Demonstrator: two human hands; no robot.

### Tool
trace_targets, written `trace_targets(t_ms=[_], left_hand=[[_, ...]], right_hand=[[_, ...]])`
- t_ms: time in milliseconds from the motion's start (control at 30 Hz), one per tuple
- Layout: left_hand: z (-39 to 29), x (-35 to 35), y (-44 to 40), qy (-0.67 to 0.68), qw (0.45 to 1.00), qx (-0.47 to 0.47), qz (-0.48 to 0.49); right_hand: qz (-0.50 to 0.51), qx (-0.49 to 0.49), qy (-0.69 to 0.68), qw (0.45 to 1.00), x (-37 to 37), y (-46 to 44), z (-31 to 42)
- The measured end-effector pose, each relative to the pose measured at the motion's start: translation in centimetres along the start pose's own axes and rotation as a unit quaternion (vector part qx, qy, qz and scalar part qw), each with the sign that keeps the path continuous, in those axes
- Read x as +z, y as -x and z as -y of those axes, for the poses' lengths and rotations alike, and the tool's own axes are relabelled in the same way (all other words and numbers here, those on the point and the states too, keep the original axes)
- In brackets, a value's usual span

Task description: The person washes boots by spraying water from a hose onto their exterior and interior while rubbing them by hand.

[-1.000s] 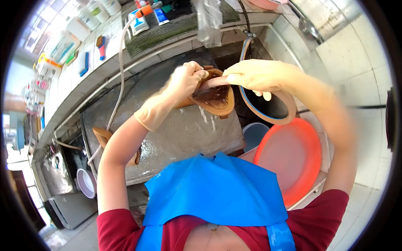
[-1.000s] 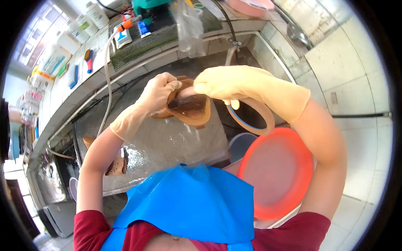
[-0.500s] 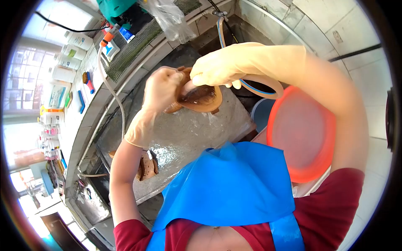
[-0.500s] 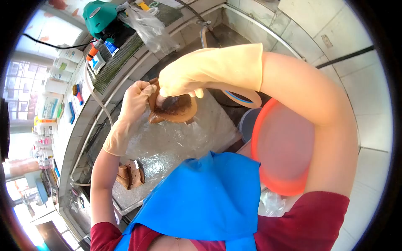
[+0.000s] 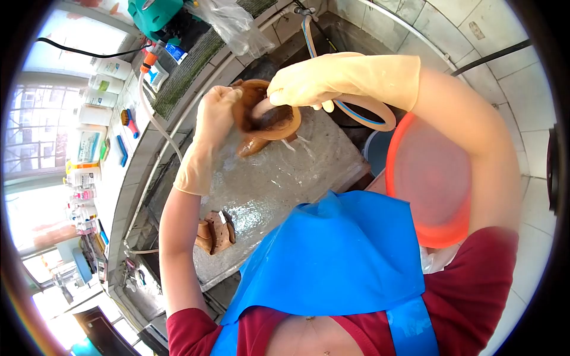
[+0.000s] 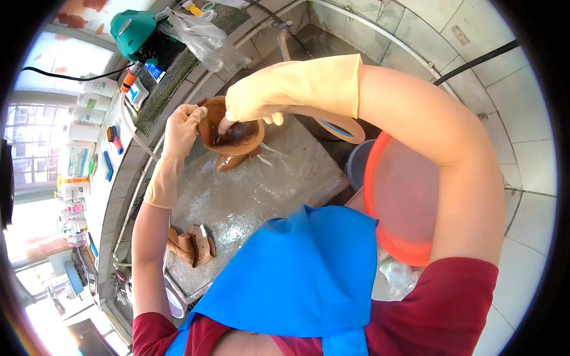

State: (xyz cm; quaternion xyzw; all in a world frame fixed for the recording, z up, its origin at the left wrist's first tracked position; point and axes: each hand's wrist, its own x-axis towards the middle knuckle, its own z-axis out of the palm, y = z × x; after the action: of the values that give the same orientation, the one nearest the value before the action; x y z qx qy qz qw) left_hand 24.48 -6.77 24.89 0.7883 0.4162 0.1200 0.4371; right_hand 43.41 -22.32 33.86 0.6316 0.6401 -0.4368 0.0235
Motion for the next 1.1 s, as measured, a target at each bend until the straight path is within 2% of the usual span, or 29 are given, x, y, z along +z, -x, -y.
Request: trace_targets(t_ms=[67,133,167,300,400,467,500,567,600,633,667,700,733,767,800,833,867,1033,1067,1100], left_hand=[[0.9,-0.2,-1.3,-0.003,1.0,0.01,-0.015],[1.6,-0.8,-2.6,-0.01,0.999,-0.003,-0.031],[3.0,-1.0,-3.9,0.012,1.0,0.008,-0.028],[3.6,-1.5,-5.9,0.043,0.999,-0.003,-0.03],[3.3,-2.1,-7.0,0.021,1.0,-0.012,-0.011],[4.9,-2.4,-8.4,-0.008,0.997,0.066,-0.044],[4.9,-2.6,-8.1,-0.008,0.997,0.065,-0.046],[5.0,-2.6,-6.5,0.187,0.975,0.067,-0.1],[8.4,-2.6,-6.5,0.243,0.957,0.11,-0.111],[12.9,-2.0,-6.7,0.288,0.943,0.111,-0.129],[14.3,-1.5,-5.1,0.254,0.958,0.048,-0.124],[15.7,-0.3,-4.2,0.13,0.987,0.0,-0.093],[16.5,1.2,-2.8,-0.085,0.995,-0.054,-0.022],[16.8,2.7,-1.5,-0.238,0.965,-0.081,0.067],[17.1,4.3,-0.7,-0.313,0.937,-0.088,0.13],[17.5,5.7,-0.8,-0.345,0.918,-0.081,0.176],[19.4,7.3,-0.9,-0.368,0.916,-0.043,0.154],[21.5,10.3,-2.9,-0.371,0.915,-0.018,0.158],[22.2,10.6,-3.5,-0.367,0.917,-0.015,0.159],[22.5,10.7,-3.9,-0.289,0.946,-0.005,0.149]], right_hand=[[-0.011,-0.013,0.023,1.0,0.1,-1.2,-0.7],[0.001,0.051,-0.003,0.999,-0.6,-0.7,0.2],[-0.018,0.013,-0.003,1.0,-0.2,-1.7,-0.6],[-0.003,0.034,0.022,0.999,-1.4,-3.0,-0.4],[-0.044,0.015,-0.004,0.999,-1.9,-4.4,-0.5],[-0.025,0.047,0.017,0.998,-2.7,-4.3,0.0],[-0.025,0.045,0.018,0.999,-3.0,-4.6,0.2],[-0.005,0.062,0.022,0.998,-3.5,-5.3,0.0],[-0.005,0.062,0.022,0.998,-3.8,-5.7,-0.1],[0.025,0.041,0.069,0.996,-4.1,-6.5,-0.4],[0.055,0.021,0.116,0.991,-4.4,-7.4,-0.9],[0.06,0.025,0.116,0.991,-4.7,-7.8,-1.0],[0.065,0.029,0.116,0.991,-5.0,-8.2,-1.1],[0.07,0.033,0.115,0.99,-5.3,-8.6,-1.3],[0.08,0.024,0.125,0.989,-5.4,-9.3,-1.6],[0.085,0.018,0.129,0.988,-5.5,-9.8,-1.6],[0.092,0.015,0.131,0.987,-5.5,-10.3,-1.6],[0.098,-0.004,0.119,0.988,-5.4,-11.5,-1.4],[0.093,-0.013,0.119,0.988,-5.4,-11.6,-1.3],[0.091,0.041,0.069,0.993,-5.6,-11.3,-0.4]])
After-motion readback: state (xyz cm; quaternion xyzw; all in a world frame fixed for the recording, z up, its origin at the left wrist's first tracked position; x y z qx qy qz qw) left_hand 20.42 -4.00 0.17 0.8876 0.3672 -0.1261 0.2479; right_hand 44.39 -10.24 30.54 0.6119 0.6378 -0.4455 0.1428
